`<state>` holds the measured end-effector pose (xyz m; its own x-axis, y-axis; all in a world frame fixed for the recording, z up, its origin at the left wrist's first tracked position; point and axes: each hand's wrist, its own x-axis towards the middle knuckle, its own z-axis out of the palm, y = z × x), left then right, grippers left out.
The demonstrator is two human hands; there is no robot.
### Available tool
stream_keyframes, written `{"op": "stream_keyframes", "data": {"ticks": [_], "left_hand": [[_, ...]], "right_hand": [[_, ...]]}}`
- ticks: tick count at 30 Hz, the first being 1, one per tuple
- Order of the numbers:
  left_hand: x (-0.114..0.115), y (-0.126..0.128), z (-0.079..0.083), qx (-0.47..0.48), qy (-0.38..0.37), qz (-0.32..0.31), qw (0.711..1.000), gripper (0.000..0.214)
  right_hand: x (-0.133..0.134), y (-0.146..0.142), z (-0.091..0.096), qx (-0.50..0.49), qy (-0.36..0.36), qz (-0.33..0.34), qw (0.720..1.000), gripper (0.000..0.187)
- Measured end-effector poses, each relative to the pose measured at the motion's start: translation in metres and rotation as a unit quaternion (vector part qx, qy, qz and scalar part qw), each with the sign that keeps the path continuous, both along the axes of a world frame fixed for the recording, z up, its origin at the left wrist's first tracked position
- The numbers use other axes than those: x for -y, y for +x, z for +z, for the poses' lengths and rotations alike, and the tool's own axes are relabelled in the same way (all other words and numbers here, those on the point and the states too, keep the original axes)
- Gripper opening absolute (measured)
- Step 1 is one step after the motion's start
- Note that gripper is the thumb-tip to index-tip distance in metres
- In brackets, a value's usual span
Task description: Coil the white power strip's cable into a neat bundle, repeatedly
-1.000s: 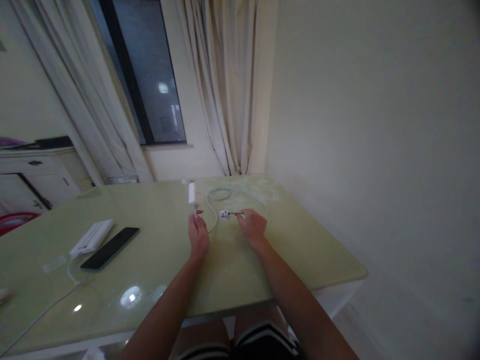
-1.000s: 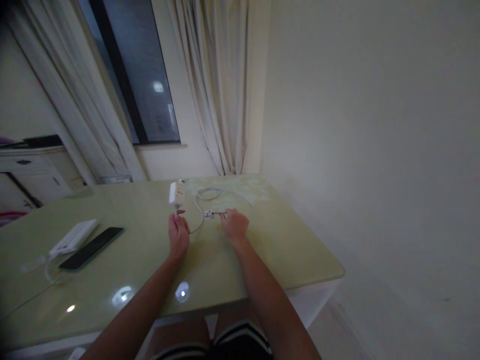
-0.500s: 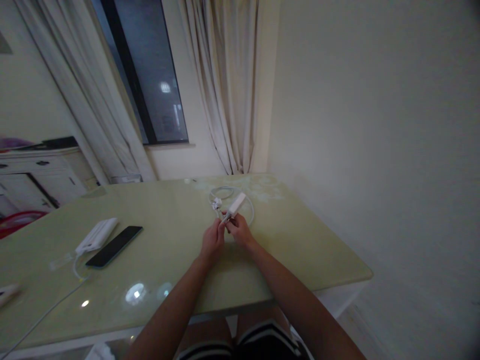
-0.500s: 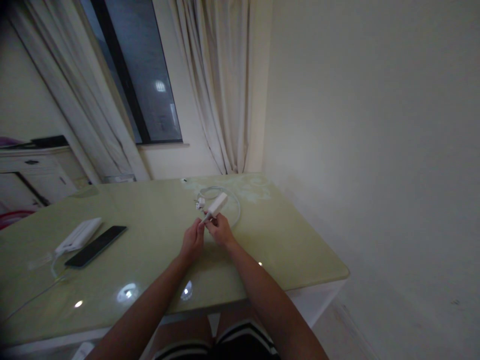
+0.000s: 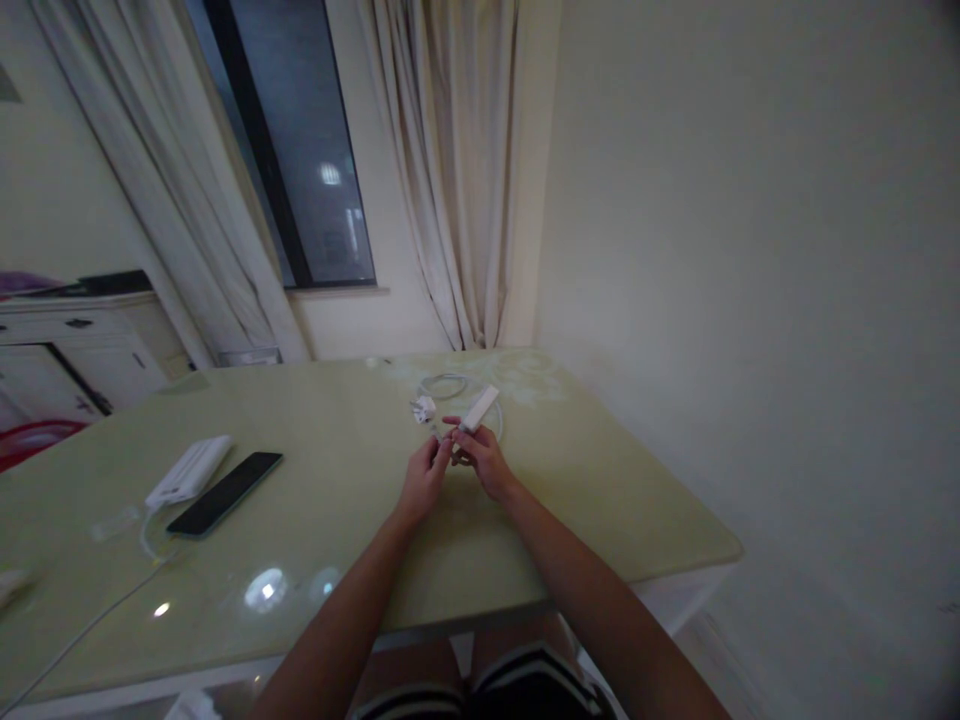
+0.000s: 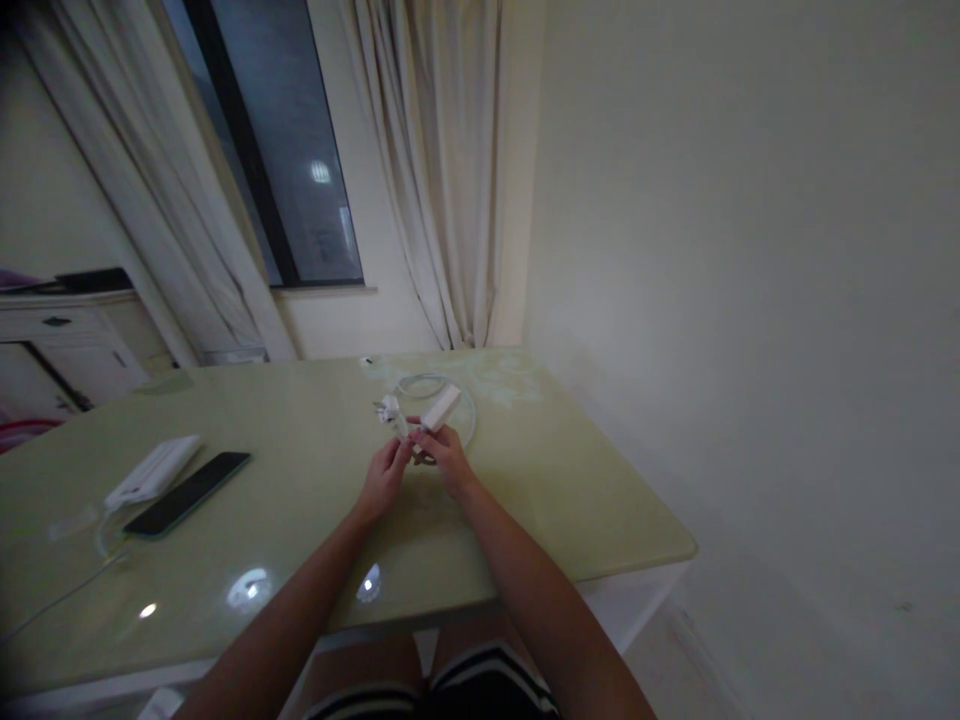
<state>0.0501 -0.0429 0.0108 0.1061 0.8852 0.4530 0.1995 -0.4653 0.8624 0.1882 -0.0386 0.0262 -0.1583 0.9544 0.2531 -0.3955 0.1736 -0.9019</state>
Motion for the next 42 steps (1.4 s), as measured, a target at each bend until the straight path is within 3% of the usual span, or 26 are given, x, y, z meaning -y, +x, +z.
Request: {"op": "stream_keyframes", "data": {"ticks": [5,9,13,19,27,34,42], "left_hand": [[-0.001,0.0,-0.005,0.006,-0.021,-0.035,0.999,0.053],[-0.001,-0.001,-0.01,-0.016,-0.035,-0.042,0.998,0.058],[-0.004,-0.003,-0.01,-0.012,-0.036,-0.006,0.999,0.066],[-0.008,-0.006,-0.006,0.066,-0.032,0.053,0.996,0.069],[0.001,-0.003,-0.002,0.009,0.01,-0.005,1.0,0.062],[-0.005,-0.001,-0.014,-0.058,0.107,0.025,0.992,0.056],[-0.004,0.006,-0.017,-0.059,0.156,0.044,0.985,0.026]], "right_hand": [[-0.002,-0.002,-0.001,0.011,-0.018,-0.023,1.0,0.049],[-0.004,-0.004,-0.006,0.03,0.013,-0.047,0.998,0.047],[-0.007,-0.006,-0.009,0.029,0.036,-0.046,0.998,0.047],[-0.018,-0.003,-0.012,0.069,0.027,-0.12,0.99,0.052],[-0.022,-0.005,-0.028,0.118,0.045,-0.117,0.985,0.07],[-0.025,-0.001,-0.027,0.14,0.037,-0.089,0.985,0.071],[-0.026,0.003,-0.024,0.171,0.031,-0.118,0.978,0.072]]}}
